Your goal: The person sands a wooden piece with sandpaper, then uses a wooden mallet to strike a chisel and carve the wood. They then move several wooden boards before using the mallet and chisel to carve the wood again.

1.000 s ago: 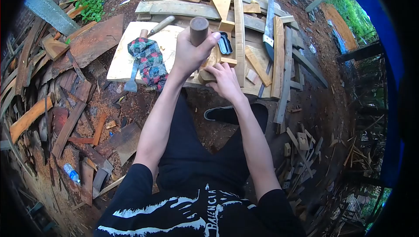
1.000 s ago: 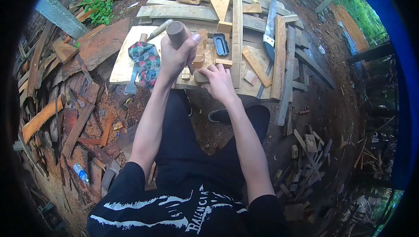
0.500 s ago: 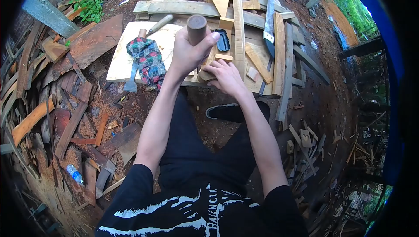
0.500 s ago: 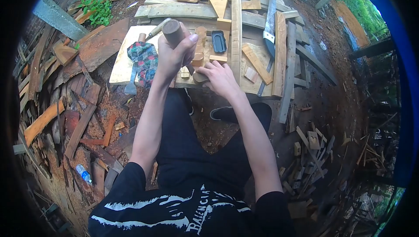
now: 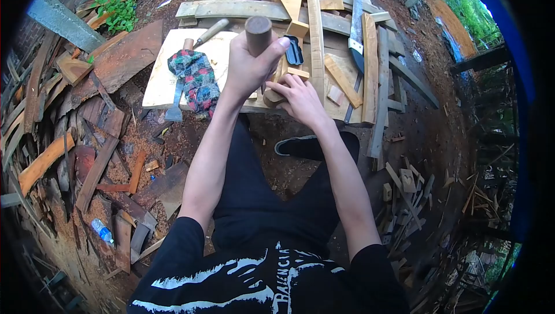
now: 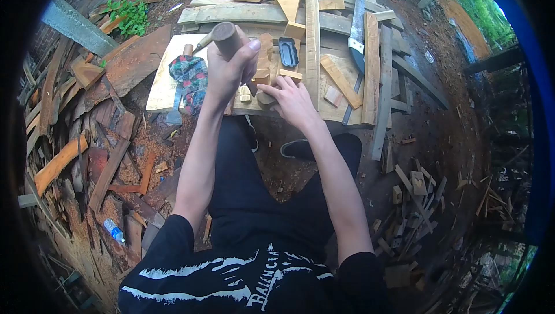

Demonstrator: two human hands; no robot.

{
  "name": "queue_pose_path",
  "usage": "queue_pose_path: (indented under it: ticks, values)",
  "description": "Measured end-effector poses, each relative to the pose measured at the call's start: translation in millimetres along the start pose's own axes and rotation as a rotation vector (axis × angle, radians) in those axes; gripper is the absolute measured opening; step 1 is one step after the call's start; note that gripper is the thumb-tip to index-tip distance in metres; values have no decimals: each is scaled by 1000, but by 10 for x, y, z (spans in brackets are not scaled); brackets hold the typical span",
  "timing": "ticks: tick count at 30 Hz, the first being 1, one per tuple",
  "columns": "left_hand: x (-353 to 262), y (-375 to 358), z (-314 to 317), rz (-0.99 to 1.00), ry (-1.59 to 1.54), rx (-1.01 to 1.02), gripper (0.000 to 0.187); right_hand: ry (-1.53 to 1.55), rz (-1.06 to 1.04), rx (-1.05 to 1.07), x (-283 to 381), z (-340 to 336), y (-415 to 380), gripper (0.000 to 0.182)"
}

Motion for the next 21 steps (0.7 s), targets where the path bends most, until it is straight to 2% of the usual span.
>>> queue_pose_path:
  ticks: [1,4,17,20,21]
  values:
    - [14,12,3,6,10,-9,25,6,-31,-69,6,-25,-17,72]
    - [72,11,31,-7,35,-23,26,24,5,-49,-8,5,-39,78]
    - [162,39,6,-45,85,-22,25,43,-9,-64,-19,25,-46,78]
    - [161,13,18,-38,109,-61,23,37,-3,-64,-14,39,-63,75]
    - [149,6,40,-28,144,-67,23,24,-29,-126,-6,32,-99,71]
Point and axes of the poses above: each hand's wrist, its own y-axis towards the middle knuckle, its own z-axis out of the palm, x = y × z, the point moved 7 cm from there along y, towards the middle knuckle, and after that the axes turned 15 degrees about x, right-handed, at the moved point
